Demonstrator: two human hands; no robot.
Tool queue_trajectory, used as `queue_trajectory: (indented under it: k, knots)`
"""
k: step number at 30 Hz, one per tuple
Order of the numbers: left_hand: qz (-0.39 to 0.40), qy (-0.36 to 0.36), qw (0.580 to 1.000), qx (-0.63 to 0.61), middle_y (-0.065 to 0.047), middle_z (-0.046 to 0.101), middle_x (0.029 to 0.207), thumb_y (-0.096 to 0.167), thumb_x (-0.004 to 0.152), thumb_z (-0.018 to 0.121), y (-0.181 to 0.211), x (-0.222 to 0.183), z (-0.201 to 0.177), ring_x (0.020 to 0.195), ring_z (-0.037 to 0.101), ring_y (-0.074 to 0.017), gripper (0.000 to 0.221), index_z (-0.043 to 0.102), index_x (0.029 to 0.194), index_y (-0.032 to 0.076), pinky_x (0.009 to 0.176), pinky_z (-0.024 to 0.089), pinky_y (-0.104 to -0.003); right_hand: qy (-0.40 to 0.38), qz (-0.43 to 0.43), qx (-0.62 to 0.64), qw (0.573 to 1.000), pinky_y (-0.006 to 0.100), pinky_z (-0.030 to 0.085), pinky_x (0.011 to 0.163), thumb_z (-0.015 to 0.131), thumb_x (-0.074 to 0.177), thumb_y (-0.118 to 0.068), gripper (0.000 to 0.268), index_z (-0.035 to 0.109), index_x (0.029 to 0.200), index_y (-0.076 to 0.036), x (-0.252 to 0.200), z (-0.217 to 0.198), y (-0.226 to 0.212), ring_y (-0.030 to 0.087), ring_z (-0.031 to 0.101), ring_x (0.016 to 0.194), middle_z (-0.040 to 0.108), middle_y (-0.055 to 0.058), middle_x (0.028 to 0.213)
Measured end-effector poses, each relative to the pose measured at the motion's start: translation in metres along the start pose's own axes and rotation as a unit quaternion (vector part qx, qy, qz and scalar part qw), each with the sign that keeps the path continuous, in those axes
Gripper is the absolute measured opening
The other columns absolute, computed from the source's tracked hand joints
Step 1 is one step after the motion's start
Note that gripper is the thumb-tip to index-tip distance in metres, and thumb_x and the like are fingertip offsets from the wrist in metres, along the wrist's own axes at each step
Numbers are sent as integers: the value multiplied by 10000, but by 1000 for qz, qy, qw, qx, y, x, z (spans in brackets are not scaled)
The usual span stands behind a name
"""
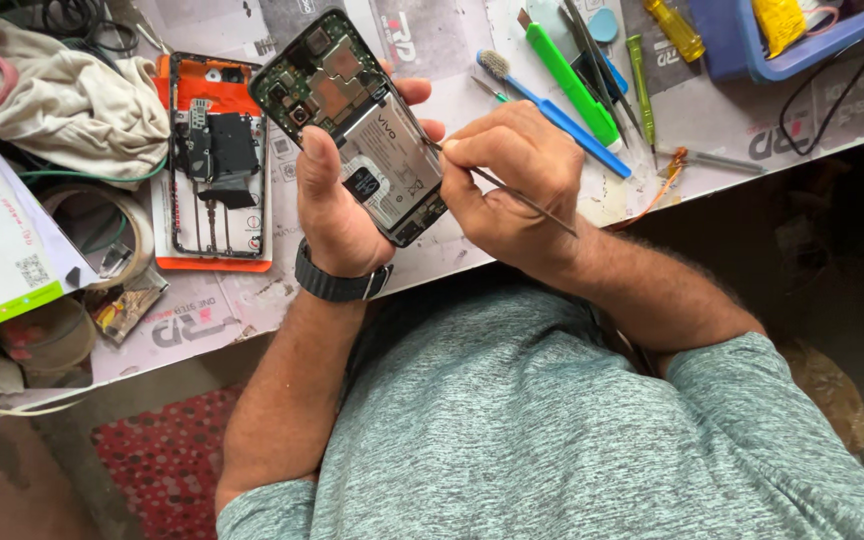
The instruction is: The person holds a disassembled smartphone and uses a small screwdriver and a metal pry tool to work on the internal components near the bottom edge. They rotate the phone to access different areas and continue prying at the lower section.
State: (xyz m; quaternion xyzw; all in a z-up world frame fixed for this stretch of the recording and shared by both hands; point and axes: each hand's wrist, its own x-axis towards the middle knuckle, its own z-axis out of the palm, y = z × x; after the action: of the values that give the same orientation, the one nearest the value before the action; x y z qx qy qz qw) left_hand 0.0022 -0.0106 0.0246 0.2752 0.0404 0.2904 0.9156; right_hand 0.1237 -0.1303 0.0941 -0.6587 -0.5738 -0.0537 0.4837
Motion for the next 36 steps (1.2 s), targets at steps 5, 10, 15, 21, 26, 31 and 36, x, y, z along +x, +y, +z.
queue_trajectory:
  k: [5,10,15,21,26,31,36]
  knots:
    - [-6,19,1000,-5,-221,601,1353,634,1034,619,-1,-1,-3,1110,687,-274,818,426,1508,-4,952,616,-419,-3,20,32,999,344,540,711,780,876,119,206,631,939,-8,-7,3,9,253,699,825,705,119,920]
    - [0,1,999,-37,-227,612,1326,646,1027,598,0,3,-2,1118,697,-296,824,437,1498,-11,924,630,-450,6,174,235,956,269,584,747,740,942,105,144,644,1001,15,-14,5,24,158,704,832,711,107,964]
    - [-3,-11,998,-61,-219,625,1307,623,1042,588,2,5,-5,1115,698,-285,798,456,1491,-23,904,632,-446,-22,178,282,942,264,573,825,769,953,100,187,641,1060,15,-14,-4,20,156,684,918,694,108,1053]
    - [-54,13,996,-72,-184,592,1291,665,1038,576,-2,-3,-20,1122,684,-269,810,492,1394,-57,930,631,-465,-221,-36,154,962,381,544,836,841,863,53,219,695,1006,-25,2,-37,19,282,700,938,728,132,1073]
    - [-21,14,999,-22,-200,606,1258,674,1067,572,-3,-4,-19,1098,695,-279,763,511,1374,-23,887,644,-470,-236,-32,146,960,341,536,813,868,939,-3,213,711,1070,-61,-2,-42,23,232,705,941,737,94,1142]
    - [-19,10,1000,-8,-209,619,1248,680,1051,577,-2,-4,-18,1099,710,-289,775,517,1385,-17,878,649,-477,-239,-42,128,962,363,536,822,865,929,-7,201,713,1054,-47,-4,-40,26,242,700,952,732,101,1122]
    - [-10,9,1000,9,-216,622,1255,680,1047,578,-1,-4,-17,1096,714,-296,797,527,1423,-21,877,653,-481,-235,15,141,962,297,560,768,868,958,-15,185,733,1077,-57,-8,-40,28,194,698,924,717,78,1074]
